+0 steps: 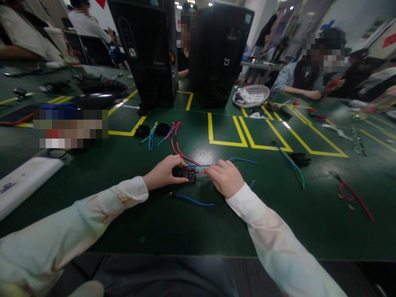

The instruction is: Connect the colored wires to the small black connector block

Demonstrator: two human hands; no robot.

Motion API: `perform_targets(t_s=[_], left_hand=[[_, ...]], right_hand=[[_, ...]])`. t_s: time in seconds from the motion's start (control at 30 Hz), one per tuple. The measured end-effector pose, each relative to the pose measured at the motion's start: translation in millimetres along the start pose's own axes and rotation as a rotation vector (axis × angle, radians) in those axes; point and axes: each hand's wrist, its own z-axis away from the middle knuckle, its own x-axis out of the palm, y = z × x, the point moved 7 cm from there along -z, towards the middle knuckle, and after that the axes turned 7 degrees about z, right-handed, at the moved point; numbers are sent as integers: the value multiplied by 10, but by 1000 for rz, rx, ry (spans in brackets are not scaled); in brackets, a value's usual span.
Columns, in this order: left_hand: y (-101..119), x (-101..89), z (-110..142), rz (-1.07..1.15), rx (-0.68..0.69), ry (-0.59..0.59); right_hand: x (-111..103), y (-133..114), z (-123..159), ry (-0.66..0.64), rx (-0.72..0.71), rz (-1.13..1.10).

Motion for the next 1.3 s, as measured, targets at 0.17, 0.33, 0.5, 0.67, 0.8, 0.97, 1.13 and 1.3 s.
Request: perform_targets(t_s=[0.17,0.33,0.5,0.67,0.8,0.97,1.13,1.3], left_hand=[[7,-3,0,3,1,4],[0,-6,3,15,-5,6],[-2,-4,-1,12,-3,9],[-1,-4,3,7,2,12],[-5,-5,2,6,-6,10],[-15,3,-2,8,-13,1],[-18,0,2,5,-5,12],[-7,-1,4,-4,10,5]], right_hand=[[-21,16,-4,10,31,40],[-22,3,1,7,11,4],[2,12,1,-18,9,4],[-5,8,1,-14,2,13],[-3,2,2,-17,-10,-1],[-18,3,-5,-6,10,30],[-26,-11,-5,-17,0,26],[-25,4,-6,-6,19,37]])
